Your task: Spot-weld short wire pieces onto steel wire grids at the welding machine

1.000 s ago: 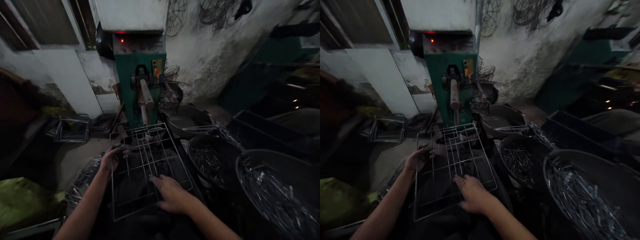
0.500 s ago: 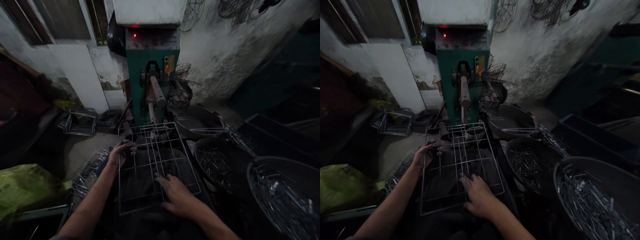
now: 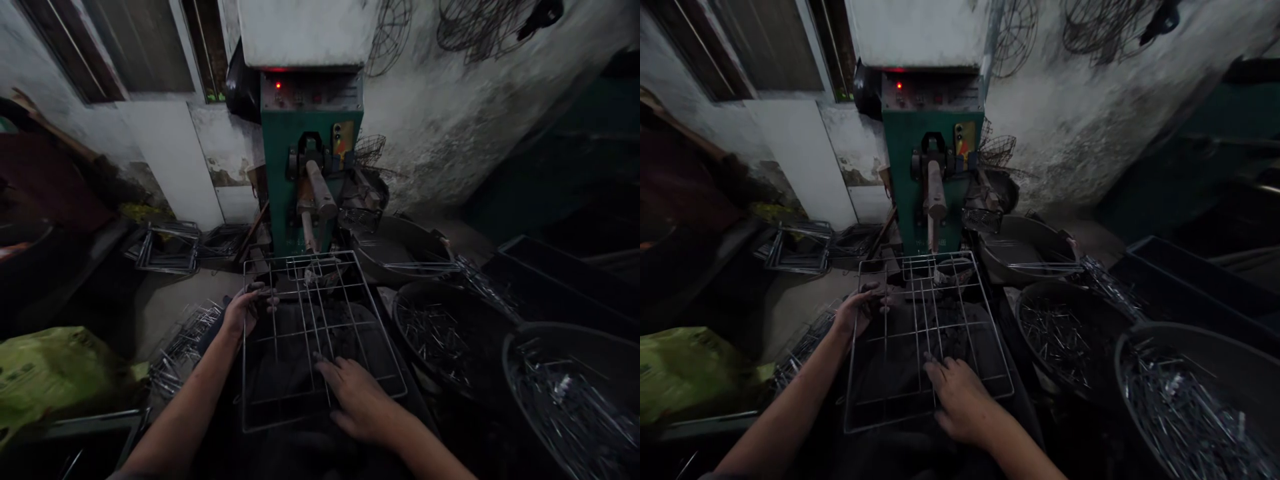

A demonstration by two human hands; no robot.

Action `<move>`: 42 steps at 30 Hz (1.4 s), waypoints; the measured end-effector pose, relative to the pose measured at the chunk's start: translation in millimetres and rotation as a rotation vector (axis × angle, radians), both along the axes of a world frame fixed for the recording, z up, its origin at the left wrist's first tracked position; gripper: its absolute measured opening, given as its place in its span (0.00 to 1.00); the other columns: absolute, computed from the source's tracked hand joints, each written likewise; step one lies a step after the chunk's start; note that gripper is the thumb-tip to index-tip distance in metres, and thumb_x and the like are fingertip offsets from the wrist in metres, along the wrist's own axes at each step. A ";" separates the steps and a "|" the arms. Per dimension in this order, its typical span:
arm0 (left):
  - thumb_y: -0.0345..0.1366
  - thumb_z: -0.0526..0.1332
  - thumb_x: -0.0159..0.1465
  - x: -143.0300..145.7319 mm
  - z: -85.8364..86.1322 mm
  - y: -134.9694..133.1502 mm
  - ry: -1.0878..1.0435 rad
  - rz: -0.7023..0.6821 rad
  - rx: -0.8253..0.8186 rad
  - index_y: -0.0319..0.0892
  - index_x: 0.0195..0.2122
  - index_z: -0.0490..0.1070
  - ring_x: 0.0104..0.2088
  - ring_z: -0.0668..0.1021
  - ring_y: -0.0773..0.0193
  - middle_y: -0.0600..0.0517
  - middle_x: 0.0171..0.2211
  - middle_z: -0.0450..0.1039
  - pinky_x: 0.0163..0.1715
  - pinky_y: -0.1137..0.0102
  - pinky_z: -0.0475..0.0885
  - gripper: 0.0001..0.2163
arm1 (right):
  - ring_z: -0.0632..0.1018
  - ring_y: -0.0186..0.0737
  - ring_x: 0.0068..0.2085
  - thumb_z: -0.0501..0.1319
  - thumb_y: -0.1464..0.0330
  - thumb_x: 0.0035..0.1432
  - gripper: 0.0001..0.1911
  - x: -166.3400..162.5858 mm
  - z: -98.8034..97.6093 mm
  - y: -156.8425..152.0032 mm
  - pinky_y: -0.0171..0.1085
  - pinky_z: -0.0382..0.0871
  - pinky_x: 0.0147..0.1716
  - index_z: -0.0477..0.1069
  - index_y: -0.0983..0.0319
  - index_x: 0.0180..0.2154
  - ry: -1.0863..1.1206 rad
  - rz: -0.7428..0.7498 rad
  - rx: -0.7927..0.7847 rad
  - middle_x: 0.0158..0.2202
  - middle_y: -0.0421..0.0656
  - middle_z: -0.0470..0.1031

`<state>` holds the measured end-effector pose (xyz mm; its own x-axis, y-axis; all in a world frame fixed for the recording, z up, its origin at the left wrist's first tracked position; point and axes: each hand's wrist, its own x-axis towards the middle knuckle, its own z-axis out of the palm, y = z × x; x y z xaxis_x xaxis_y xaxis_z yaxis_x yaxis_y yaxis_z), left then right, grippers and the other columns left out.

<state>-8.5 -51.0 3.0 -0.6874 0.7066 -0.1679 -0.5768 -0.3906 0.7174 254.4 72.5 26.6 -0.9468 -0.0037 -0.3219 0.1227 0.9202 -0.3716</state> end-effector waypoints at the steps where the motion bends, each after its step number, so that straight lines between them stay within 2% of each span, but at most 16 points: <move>1: 0.28 0.59 0.54 0.5 1.3 0.4 0.002 -0.003 -0.004 0.37 0.41 0.66 0.30 0.80 0.52 0.43 0.29 0.78 0.28 0.62 0.73 0.13 | 0.65 0.52 0.53 0.58 0.68 0.45 0.39 0.4 2.1 0.5 0.47 0.57 0.53 0.55 0.66 0.60 -0.003 -0.003 -0.014 0.61 0.52 0.57; 5: 0.27 0.59 0.53 2.4 8.8 4.8 0.036 -0.011 -0.027 0.36 0.40 0.66 0.31 0.80 0.50 0.42 0.31 0.78 0.27 0.62 0.73 0.12 | 0.65 0.52 0.53 0.59 0.68 0.44 0.39 1.1 14.5 3.7 0.45 0.58 0.53 0.56 0.67 0.60 -0.039 -0.039 -0.071 0.60 0.53 0.60; 8: 0.27 0.59 0.53 1.3 12.1 10.2 0.061 -0.024 -0.029 0.37 0.38 0.66 0.31 0.80 0.51 0.41 0.32 0.78 0.28 0.62 0.73 0.11 | 0.66 0.51 0.53 0.58 0.67 0.44 0.39 1.4 19.5 7.5 0.45 0.59 0.53 0.56 0.64 0.60 -0.049 -0.060 -0.101 0.61 0.50 0.58; 13: 0.26 0.58 0.53 -4.2 8.0 14.1 0.060 -0.045 -0.024 0.37 0.37 0.66 0.32 0.80 0.50 0.39 0.34 0.78 0.28 0.62 0.73 0.10 | 0.68 0.50 0.51 0.60 0.65 0.44 0.38 1.3 17.6 10.8 0.44 0.61 0.51 0.58 0.64 0.58 -0.021 -0.063 -0.098 0.55 0.51 0.65; 17: 0.26 0.58 0.53 -6.0 5.4 13.5 0.064 -0.053 -0.003 0.37 0.36 0.66 0.32 0.80 0.51 0.39 0.34 0.78 0.28 0.63 0.72 0.09 | 0.67 0.50 0.52 0.60 0.68 0.44 0.37 1.0 21.5 8.2 0.44 0.61 0.52 0.59 0.65 0.58 -0.021 -0.061 -0.093 0.58 0.52 0.62; 20: 0.27 0.58 0.52 -6.2 6.3 16.5 0.062 -0.058 -0.003 0.37 0.35 0.66 0.30 0.80 0.52 0.40 0.34 0.78 0.27 0.64 0.72 0.09 | 0.68 0.50 0.51 0.60 0.67 0.45 0.35 1.0 26.5 6.8 0.44 0.61 0.51 0.60 0.65 0.57 -0.024 -0.072 -0.099 0.57 0.52 0.64; 25: 0.26 0.58 0.51 -9.9 9.7 30.3 0.060 -0.064 -0.034 0.37 0.35 0.65 0.31 0.80 0.50 0.40 0.32 0.77 0.28 0.61 0.73 0.09 | 0.68 0.50 0.51 0.60 0.66 0.45 0.35 -1.3 29.9 11.2 0.44 0.61 0.51 0.60 0.63 0.57 -0.035 -0.101 -0.067 0.55 0.52 0.65; 30: 0.26 0.57 0.51 -21.5 12.0 46.6 0.083 -0.101 -0.015 0.37 0.36 0.65 0.32 0.80 0.50 0.39 0.33 0.77 0.26 0.63 0.73 0.10 | 0.69 0.49 0.49 0.60 0.65 0.47 0.33 -10.3 34.0 22.1 0.43 0.62 0.50 0.61 0.64 0.56 0.002 -0.110 -0.050 0.52 0.51 0.68; 35: 0.26 0.57 0.51 -35.7 8.8 60.9 0.091 -0.085 0.006 0.38 0.36 0.64 0.32 0.80 0.50 0.40 0.33 0.78 0.27 0.62 0.73 0.10 | 0.69 0.48 0.49 0.60 0.65 0.46 0.35 -23.3 39.4 33.2 0.42 0.62 0.49 0.59 0.65 0.57 0.024 -0.102 -0.030 0.53 0.51 0.67; 42: 0.25 0.56 0.51 -49.0 4.1 73.0 0.056 -0.070 0.035 0.37 0.36 0.65 0.32 0.80 0.51 0.39 0.34 0.77 0.28 0.61 0.73 0.10 | 0.70 0.49 0.46 0.60 0.66 0.45 0.34 -34.2 36.6 45.6 0.43 0.63 0.46 0.61 0.65 0.56 0.049 -0.101 -0.005 0.48 0.51 0.69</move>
